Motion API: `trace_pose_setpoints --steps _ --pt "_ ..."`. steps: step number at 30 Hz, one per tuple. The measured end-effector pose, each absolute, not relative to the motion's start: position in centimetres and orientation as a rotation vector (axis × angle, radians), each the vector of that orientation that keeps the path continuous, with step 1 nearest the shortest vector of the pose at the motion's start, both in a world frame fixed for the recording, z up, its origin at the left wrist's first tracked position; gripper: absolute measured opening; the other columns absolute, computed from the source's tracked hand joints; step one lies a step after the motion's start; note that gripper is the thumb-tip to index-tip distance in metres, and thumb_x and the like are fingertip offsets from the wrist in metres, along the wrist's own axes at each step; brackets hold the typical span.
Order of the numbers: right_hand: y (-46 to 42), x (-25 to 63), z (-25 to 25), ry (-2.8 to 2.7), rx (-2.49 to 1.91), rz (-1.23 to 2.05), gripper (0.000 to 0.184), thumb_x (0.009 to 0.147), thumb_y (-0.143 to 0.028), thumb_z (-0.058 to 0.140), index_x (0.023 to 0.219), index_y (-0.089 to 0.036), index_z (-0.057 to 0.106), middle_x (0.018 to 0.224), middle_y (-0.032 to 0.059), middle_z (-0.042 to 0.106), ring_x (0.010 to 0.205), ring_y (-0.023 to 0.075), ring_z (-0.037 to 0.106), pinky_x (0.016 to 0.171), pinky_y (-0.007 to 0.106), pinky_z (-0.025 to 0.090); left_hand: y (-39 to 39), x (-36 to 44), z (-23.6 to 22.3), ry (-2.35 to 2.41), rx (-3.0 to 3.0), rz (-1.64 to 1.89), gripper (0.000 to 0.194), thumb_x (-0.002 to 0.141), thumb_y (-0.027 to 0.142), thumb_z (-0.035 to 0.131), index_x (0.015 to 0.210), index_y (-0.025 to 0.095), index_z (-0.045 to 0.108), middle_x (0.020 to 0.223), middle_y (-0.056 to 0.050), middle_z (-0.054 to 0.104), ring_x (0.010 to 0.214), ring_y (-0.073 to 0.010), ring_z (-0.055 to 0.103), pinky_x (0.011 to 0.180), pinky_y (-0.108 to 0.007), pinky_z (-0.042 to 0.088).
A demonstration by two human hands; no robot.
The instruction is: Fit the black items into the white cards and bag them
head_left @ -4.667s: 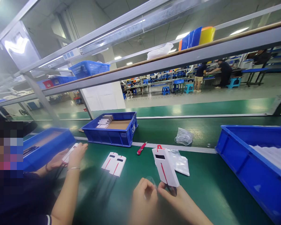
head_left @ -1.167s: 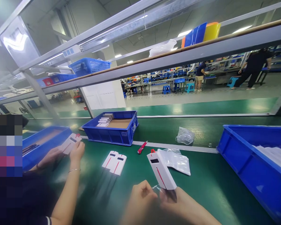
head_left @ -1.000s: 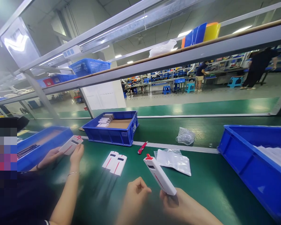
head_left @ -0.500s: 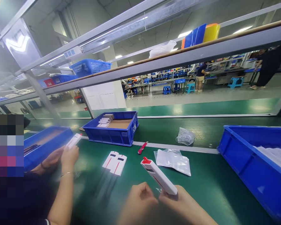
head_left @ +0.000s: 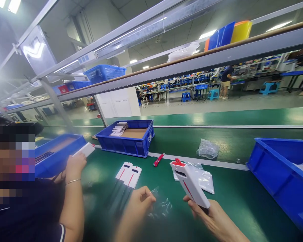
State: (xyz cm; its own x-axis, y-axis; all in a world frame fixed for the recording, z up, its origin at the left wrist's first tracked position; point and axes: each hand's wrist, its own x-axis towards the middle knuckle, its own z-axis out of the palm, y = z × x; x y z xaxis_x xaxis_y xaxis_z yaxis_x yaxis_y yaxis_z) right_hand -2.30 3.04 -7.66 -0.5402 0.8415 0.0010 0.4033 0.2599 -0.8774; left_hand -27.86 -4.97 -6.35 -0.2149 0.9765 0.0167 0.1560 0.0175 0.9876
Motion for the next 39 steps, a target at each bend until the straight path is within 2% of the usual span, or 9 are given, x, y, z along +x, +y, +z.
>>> trace_pose_setpoints --steps 3,7,10,13,15,18,21,31,39 --pt "4.1 -1.7 -8.4 -2.062 -1.195 1.096 0.041 0.089 -0.064 0.046 0.102 -0.026 0.054 0.063 -0.0026 0.054 0.055 0.0183 0.047 0.054 0.028 0.036 -5.2 -29.6 -5.7 1.522 1.217 1.318 0.031 0.075 0.047 0.076 0.064 0.020 0.065 0.054 0.002 0.055 0.053 -0.0141 0.052 0.055 -0.025 0.037" --pt "4.2 -1.5 -8.5 -2.119 -1.205 1.050 0.027 0.089 -0.056 0.048 0.091 -0.029 0.046 0.066 0.0009 0.063 0.058 0.0224 0.059 0.055 0.029 0.042 -5.4 -31.1 -5.3 1.547 1.224 1.362 0.031 0.075 0.047 0.077 0.064 0.020 0.066 0.054 0.001 0.057 0.053 -0.0135 0.051 0.056 -0.025 0.037" --pt "3.4 -1.5 -7.8 -2.191 -1.375 0.857 0.029 0.087 -0.059 0.044 0.086 -0.030 0.042 0.079 0.0090 0.072 0.066 0.0296 0.067 0.060 0.036 0.046 -5.4 -31.7 -5.1 1.562 1.224 1.398 0.030 0.075 0.046 0.076 0.064 0.020 0.066 0.054 0.001 0.058 0.053 -0.0134 0.050 0.056 -0.026 0.036" --pt "2.8 -1.2 -6.4 -2.197 -1.540 0.652 0.038 0.083 -0.066 0.041 0.087 -0.030 0.048 0.079 0.0126 0.073 0.068 0.0370 0.069 0.059 0.042 0.045 -5.5 -31.9 -4.9 1.576 1.213 1.413 0.031 0.074 0.047 0.075 0.063 0.020 0.065 0.053 0.001 0.058 0.052 -0.0133 0.049 0.054 -0.026 0.035" --pt "2.9 -0.8 -5.1 -2.212 -1.511 0.644 0.046 0.081 -0.072 0.038 0.082 -0.029 0.054 0.072 0.0110 0.071 0.065 0.0356 0.067 0.059 0.041 0.044 -5.5 -31.9 -4.9 1.580 1.204 1.414 0.031 0.074 0.047 0.075 0.062 0.020 0.065 0.052 0.000 0.058 0.052 -0.0134 0.048 0.054 -0.026 0.034" --pt "3.4 -0.4 -3.0 -2.252 -1.366 0.822 0.064 0.081 -0.081 0.030 0.065 -0.028 0.061 0.061 0.0084 0.065 0.058 0.0281 0.061 0.056 0.037 0.044 -5.5 -32.0 -5.0 1.566 1.204 1.412 0.031 0.075 0.047 0.075 0.063 0.021 0.065 0.052 0.000 0.058 0.052 -0.0138 0.048 0.054 -0.026 0.034" --pt "3.7 -0.4 -1.3 -2.278 -1.236 0.966 0.074 0.082 -0.084 0.026 0.059 -0.026 0.066 0.060 0.0073 0.061 0.055 0.0233 0.058 0.055 0.033 0.045 -5.7 -32.1 -5.0 1.529 1.221 1.405 0.031 0.075 0.048 0.075 0.064 0.020 0.065 0.053 0.000 0.057 0.053 -0.0142 0.049 0.054 -0.026 0.035" --pt "4.1 -1.9 -1.2 -2.404 -1.095 0.963 0.059 0.080 -0.075 0.049 0.051 -0.027 0.070 0.067 0.0087 0.069 0.071 0.0274 0.063 0.065 0.034 0.050 -6.6 -32.5 -5.6 1.444 1.242 1.380 0.033 0.075 0.049 0.076 0.065 0.019 0.066 0.055 0.000 0.058 0.052 -0.0138 0.050 0.054 -0.027 0.038" --pt "4.5 -1.7 -1.3 -2.440 -1.063 1.016 0.049 0.077 -0.070 0.061 0.055 -0.027 0.070 0.065 0.0061 0.071 0.067 0.0241 0.062 0.064 0.029 0.049 -6.5 -32.2 -5.8 1.395 1.254 1.365 0.036 0.075 0.052 0.075 0.066 0.019 0.063 0.058 0.001 0.058 0.052 -0.0123 0.052 0.054 -0.026 0.040"
